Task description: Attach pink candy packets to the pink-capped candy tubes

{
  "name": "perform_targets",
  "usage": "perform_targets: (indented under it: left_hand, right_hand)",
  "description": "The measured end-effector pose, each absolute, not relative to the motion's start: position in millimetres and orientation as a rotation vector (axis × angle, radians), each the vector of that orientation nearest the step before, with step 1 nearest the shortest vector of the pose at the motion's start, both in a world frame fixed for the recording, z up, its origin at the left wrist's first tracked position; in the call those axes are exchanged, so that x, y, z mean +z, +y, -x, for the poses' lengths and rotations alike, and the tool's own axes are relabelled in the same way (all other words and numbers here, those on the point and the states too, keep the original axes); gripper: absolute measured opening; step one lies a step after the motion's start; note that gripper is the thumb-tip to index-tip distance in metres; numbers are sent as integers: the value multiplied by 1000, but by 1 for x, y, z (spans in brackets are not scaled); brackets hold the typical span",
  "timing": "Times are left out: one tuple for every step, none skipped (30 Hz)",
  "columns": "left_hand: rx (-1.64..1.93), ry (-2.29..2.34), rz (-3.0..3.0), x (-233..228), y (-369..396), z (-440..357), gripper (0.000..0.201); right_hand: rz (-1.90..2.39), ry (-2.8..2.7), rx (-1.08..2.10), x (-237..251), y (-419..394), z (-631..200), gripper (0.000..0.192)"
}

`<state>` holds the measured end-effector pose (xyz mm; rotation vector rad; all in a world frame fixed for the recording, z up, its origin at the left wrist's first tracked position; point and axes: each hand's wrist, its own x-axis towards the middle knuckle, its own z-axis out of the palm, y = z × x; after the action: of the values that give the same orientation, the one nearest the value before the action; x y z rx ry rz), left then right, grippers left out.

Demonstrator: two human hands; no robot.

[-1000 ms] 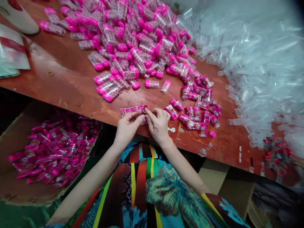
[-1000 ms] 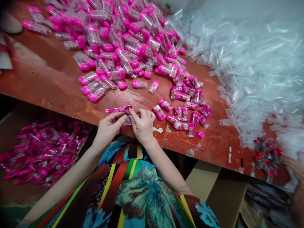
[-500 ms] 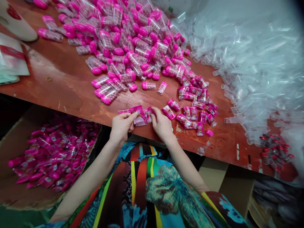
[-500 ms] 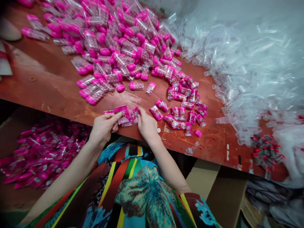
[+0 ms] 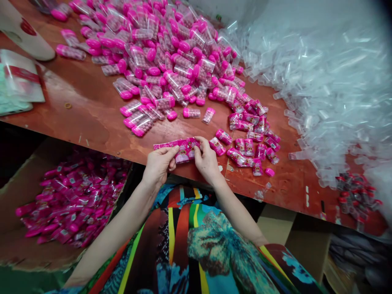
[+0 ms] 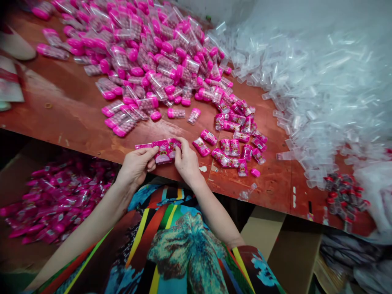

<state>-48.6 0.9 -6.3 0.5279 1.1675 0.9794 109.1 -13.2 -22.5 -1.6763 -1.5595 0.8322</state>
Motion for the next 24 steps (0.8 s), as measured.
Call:
perform_targets:
  left_hand:
    - [990, 1178, -526, -6, 1, 51, 33]
    - [999, 1181, -520, -5, 2, 53, 32]
    - [1002, 1175, -511, -5, 3, 54, 31]
    - [1002, 1160, -502, -3, 3, 53, 30]
    - [999, 1139, -493, -2, 3, 52, 30]
    - [995, 1117, -486, -1, 4, 50, 31]
    - [988, 1095, -481, 0, 4, 48, 32]
    - [979, 1074, -478, 1, 4, 45, 32]
    - [969, 1057, -475, 2, 4, 42, 33]
    - [954, 1039, -475, 3, 4, 39, 34]
    - [935, 1024, -476, 3, 4, 36, 34]
    - [914, 1010, -481, 3, 5, 34, 35]
    - [893, 998, -487, 3, 5, 32, 35]
    - [877, 990, -494, 3, 6, 30, 35]
    - [870, 984, -501, 3, 8, 28, 35]
    - [873, 982, -505, 3, 9, 26, 35]
    - [884, 982, -505, 3, 11, 24, 35]
    - [898, 981, -499, 3, 13, 22, 35]
    - [906, 981, -489, 2, 15, 20, 36]
    - [906, 979, -477, 2, 16, 18, 36]
    - [898, 975, -464, 1, 18, 18, 36]
    - [890, 973, -454, 0, 20, 18, 36]
    - [889, 978, -451, 0, 21, 19, 35]
    - [899, 992, -454, -1, 23, 21, 35]
  right_hand:
    - [1775, -1691, 753, -21, -14, -114, 32]
    - [1863, -1811, 666, -20, -15, -118, 33]
    - [1936, -1896, 566, -18, -17, -120, 34]
    - [1988, -1929, 460, -15, -18, -121, 35]
    - [2008, -1906, 371, -12, -19, -120, 36]
    - [1981, -1848, 333, -10, -19, -118, 36]
    - [1913, -1769, 373, -8, -19, -116, 37]
    - [1818, -1675, 484, -7, -19, -113, 36]
    - [1708, -1572, 635, -6, -18, -109, 36]
    - [1596, -1470, 787, -7, -17, -107, 35]
    - [1501, -1379, 907, -8, -15, -105, 34]
    - [1436, -1309, 980, -9, -13, -103, 32]
    - [1399, -1265, 1012, -11, -12, -103, 29]
    - [1377, -1240, 1022, -12, -10, -103, 27]
    - [1363, -1222, 1028, -13, -9, -103, 25]
    - [1358, -1205, 1039, -14, -8, -104, 25]
    - [1361, -1189, 1051, -14, -6, -106, 24]
    - [1369, -1180, 1057, -15, -5, -107, 25]
    - [1383, -1186, 1049, -16, -3, -109, 26]
    - [1400, -1215, 1019, -18, -1, -111, 27]
    - [1418, -1268, 966, -19, 1, -114, 28]
    - [1440, -1339, 896, -20, 3, -117, 29]
    - [1476, -1423, 819, -21, 4, -119, 31]
    - [1538, -1512, 752, -22, 4, -122, 33]
